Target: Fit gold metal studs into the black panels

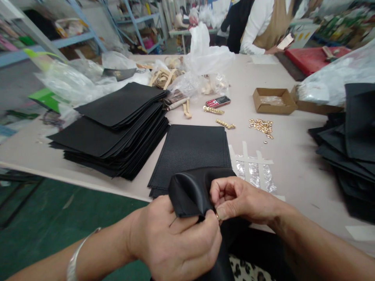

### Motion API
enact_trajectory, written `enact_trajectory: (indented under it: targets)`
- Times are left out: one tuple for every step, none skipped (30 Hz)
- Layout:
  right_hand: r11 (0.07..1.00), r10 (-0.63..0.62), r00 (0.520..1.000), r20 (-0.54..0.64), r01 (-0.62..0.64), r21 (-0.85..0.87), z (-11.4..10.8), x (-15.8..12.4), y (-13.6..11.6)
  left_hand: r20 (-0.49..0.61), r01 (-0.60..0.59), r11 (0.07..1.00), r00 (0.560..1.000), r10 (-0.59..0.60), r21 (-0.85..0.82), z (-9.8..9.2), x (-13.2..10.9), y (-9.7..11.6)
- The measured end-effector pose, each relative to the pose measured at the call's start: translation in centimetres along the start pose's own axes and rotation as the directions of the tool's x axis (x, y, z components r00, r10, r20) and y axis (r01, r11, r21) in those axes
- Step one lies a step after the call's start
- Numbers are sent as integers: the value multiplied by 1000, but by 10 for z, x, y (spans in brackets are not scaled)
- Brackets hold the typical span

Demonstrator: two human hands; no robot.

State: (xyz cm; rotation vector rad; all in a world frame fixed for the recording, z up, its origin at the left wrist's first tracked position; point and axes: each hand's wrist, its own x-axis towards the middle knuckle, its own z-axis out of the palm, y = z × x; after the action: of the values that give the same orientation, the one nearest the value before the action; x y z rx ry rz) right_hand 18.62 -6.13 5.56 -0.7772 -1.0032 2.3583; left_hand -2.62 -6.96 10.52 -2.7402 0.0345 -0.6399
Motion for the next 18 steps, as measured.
enact_trajectory:
  targets:
    - [1000, 18, 1000, 3, -18, -14, 0, 0, -1, 9, -7, 1000, 1000, 7, -9, 0, 1, 0]
    - [999, 32, 999, 10, -32, -22, -1, 0, -1, 20, -12, 1000, 1000, 12, -17, 0, 1, 0]
    - [999, 43, 999, 18, -42, -25, -2, 0, -1, 33, -15, 1000, 999, 16, -27, 0, 2, 0]
    - [999, 50, 998, 27, -49, -22, -3, 0, -1, 43, -14, 999, 999, 15, -37, 0, 3, 0]
    - [999, 53, 998, 36, -52, -15, -4, 0, -1, 47, -7, 999, 999, 9, -47, 1, 4, 0]
    - [999, 52, 998, 45, -51, -14, -5, 0, -1, 43, 5, 998, 999, -2, -59, 1, 5, -1]
    - [999, 47, 998, 48, -46, -20, -6, 0, -2, 34, 21, 997, 999, -19, -69, 3, 6, -2]
    - [999, 38, 998, 47, -36, -34, -7, -1, -3, 23, 38, 996, 999, -36, -77, 4, 7, -3]
    - [998, 24, 999, 42, -22, -52, -9, -1, -4, 10, 53, 995, 999, -52, -84, 6, 8, -4]
    - [998, 11, 999, 37, -9, -67, -10, -2, -5, -5, 69, 994, 998, -70, -90, 9, 9, -5]
    - [997, 3, 1000, 31, -1, -82, -11, -2, -6, -19, 87, 991, 996, -89, -98, 11, 11, -6]
    - [996, 1, 1000, 21, 1, -93, -12, -3, -7, -36, 109, 989, 993, -113, -104, 13, 12, -6]
    - [995, -1, 1000, 5, 1, -98, -12, -3, -7, -55, 133, 985, 989, -140, -109, 14, 13, -6]
    - [995, -9, 1000, -18, 7, -102, -13, -2, -6, -68, 165, 980, 983, -173, -109, 15, 14, -6]
    - [994, -31, 998, -53, 25, -106, -13, -2, -5, -81, 197, 975, 975, -206, -105, 15, 15, -5]
    - [992, -75, 992, -101, 64, -113, -14, -3, -4, -96, 227, 969, 967, -236, -97, 14, 16, -5]
    - [984, -143, 977, -159, 123, -129, -15, -5, -3, -114, 252, 964, 959, -261, -87, 13, 16, -5]
    - [967, -227, 948, -221, 193, -164, -16, -9, -2, -130, 273, 959, 951, -281, -79, 11, 17, -4]
